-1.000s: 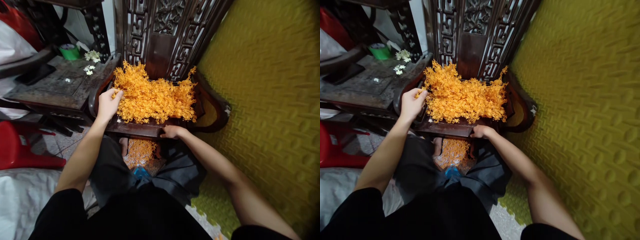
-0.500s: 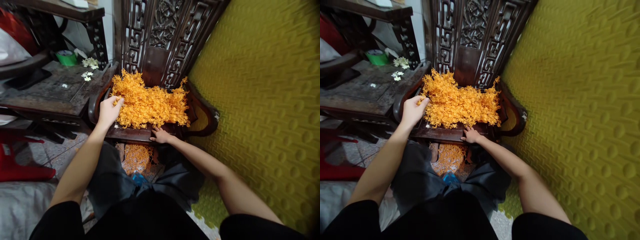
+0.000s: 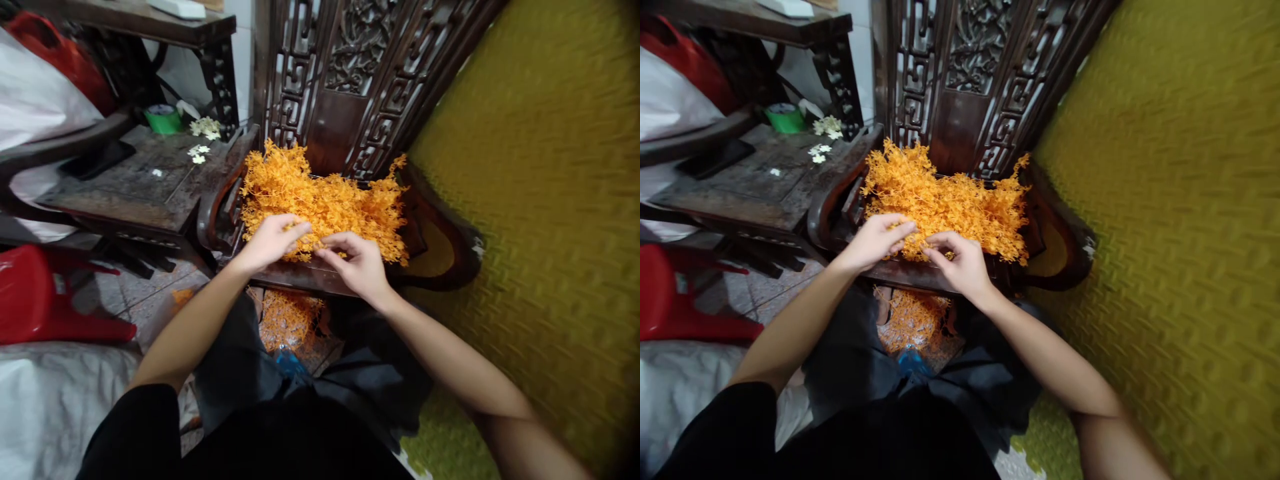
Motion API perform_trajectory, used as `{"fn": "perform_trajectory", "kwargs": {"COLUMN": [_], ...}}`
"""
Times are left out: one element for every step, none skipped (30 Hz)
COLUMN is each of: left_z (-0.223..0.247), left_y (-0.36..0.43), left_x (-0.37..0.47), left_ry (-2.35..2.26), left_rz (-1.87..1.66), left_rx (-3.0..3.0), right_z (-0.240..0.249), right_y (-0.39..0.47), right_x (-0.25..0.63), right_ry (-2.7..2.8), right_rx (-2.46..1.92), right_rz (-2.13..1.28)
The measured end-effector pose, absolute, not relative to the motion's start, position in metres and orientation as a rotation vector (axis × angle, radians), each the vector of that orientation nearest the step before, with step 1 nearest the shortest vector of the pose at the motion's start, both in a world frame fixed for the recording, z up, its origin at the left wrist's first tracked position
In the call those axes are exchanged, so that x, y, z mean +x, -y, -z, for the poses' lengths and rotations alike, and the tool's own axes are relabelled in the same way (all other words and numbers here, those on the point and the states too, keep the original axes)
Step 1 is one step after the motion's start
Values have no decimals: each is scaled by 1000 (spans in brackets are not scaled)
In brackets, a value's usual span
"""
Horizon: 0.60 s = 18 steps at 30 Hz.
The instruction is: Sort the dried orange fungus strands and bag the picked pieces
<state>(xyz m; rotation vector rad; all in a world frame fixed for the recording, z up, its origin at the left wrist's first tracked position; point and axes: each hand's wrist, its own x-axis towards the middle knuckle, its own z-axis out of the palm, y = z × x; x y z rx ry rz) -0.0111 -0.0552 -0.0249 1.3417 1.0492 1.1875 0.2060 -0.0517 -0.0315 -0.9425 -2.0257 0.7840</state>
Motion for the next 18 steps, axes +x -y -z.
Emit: {"fn": "perform_trajectory", "kwargs": {"left_z": [20, 16, 11, 8, 5, 4, 4, 6, 10, 17, 26, 38, 53, 71, 90, 111, 131, 150], "left_y": [59, 63, 68, 74, 81, 89, 98, 108, 120, 133, 147, 163, 180, 198, 215, 232, 247, 260], "left_x": [-3, 3, 6, 7, 4, -1, -9, -20, -34, -49, -67, -86, -104, -122, -137, -150, -159, -165], "left_ry": [-1014, -1012, -1035, -1088, -1173, -1275, -1386, -1497, -1599, -1690, -1771, -1848, -1928, -2021, -2148, -2307, -2460, -2537], "left_rz": [-1210, -1292, -1403, -1518, -1621, -1710, -1788, -1853, -1903, -1938, -1957, -1948, -1927, -1897, -1833, -1710, -1520, -1317], "left_rx": [1318, 1282, 1253, 1233, 1212, 1197, 1175, 1144, 1106, 1058, 1005, 953, 905, 870, 850, 844, 844, 853], "right_z": [20, 10, 1, -6, -11, -14, -17, -18, -19, -20, -21, -22, -24, -26, -29, -31, -33, -34], "right_y": [50, 49, 49, 50, 52, 56, 61, 67, 74, 81, 88, 94, 98, 101, 101, 100, 97, 93], "right_x": [195, 183, 170, 156, 141, 125, 110, 95, 82, 71, 63, 58, 55, 55, 57, 61, 66, 71], "right_ry": [1978, 1952, 1922, 1898, 1896, 1921, 1984, 2085, 2207, 2327, 2428, 2502, 2542, 2556, 2555, 2546, 2530, 2511], "right_rx": [-859, -786, -732, -691, -653, -612, -555, -474, -371, -253, -135, -32, 47, 98, 123, 127, 111, 83], "right_rz": [-721, -651, -608, -590, -588, -599, -612, -620, -628, -634, -639, -645, -655, -668, -680, -688, -689, -685]}}
